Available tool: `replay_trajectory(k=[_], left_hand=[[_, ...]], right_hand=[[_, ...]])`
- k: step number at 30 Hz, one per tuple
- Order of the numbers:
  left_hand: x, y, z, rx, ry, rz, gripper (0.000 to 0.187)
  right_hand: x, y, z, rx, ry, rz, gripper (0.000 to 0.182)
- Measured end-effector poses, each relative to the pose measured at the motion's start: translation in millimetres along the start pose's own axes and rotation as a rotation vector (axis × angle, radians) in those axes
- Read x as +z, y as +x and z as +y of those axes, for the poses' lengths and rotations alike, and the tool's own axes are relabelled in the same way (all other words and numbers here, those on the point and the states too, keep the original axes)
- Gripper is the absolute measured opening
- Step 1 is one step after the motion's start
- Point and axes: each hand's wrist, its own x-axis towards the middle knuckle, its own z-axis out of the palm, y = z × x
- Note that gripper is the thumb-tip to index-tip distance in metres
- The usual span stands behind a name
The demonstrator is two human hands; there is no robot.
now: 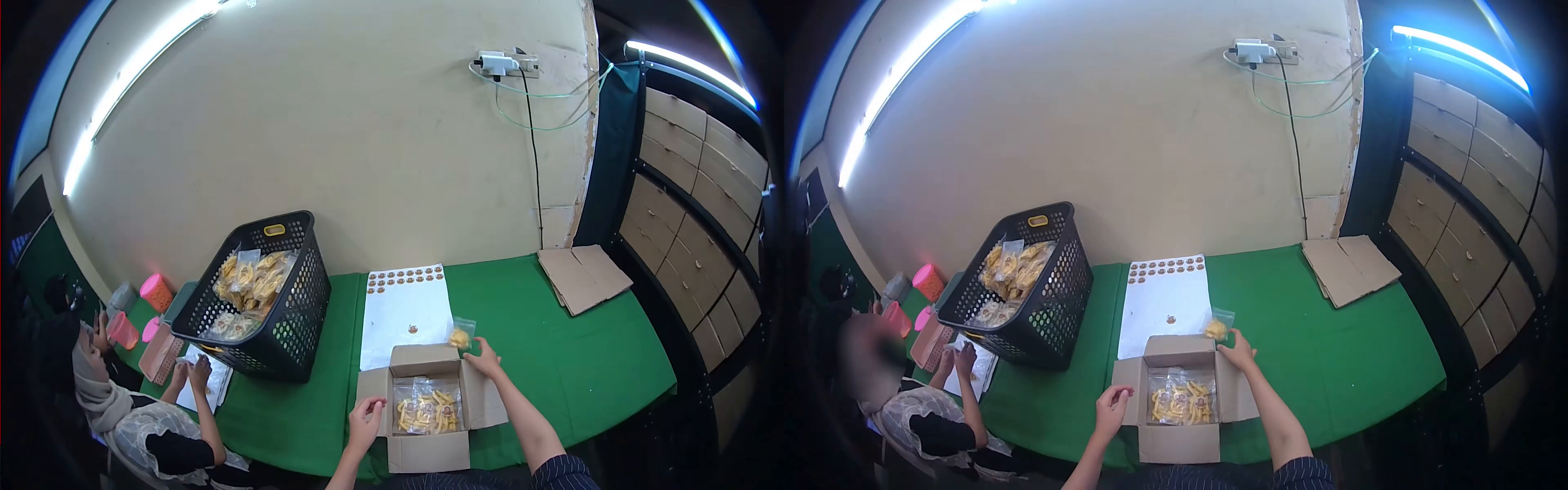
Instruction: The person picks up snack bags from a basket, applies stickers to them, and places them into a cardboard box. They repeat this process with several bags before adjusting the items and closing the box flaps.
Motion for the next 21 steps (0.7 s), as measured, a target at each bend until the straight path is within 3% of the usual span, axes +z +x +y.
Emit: replay_trajectory(k=[3,9,10,14,17,18,21], left_hand=[[-5,-5,-10,-0.028,0.023,-0.011,0.013],[-11,-16,-18,-0.089,0.062,0.017,0.014],[-12,-18,-20,-0.101,0.069,0.021,0.013],[-13,-23,-41,-0.152,0.046,0.075,0.014],[-10,-23,-43,-0.209,0.057,0.096,0.014],[-8,-21,-39,-0.215,0.047,0.084,0.014],[-1,-13,-45,-0.239,0.067,0.035,0.014]], right_hand=[[19,37,9,0.199,0.152,-0.138,0.072],[35,79,24,0.409,0.081,-0.063,0.082],[40,88,28,0.472,0.153,-0.115,0.082],[58,112,31,0.587,0.179,0.023,0.069],[66,118,45,0.441,-0.044,0.055,0.063],[71,124,48,0.505,0.047,0.059,0.046],[59,138,55,0.716,0.869,-0.150,0.032]])
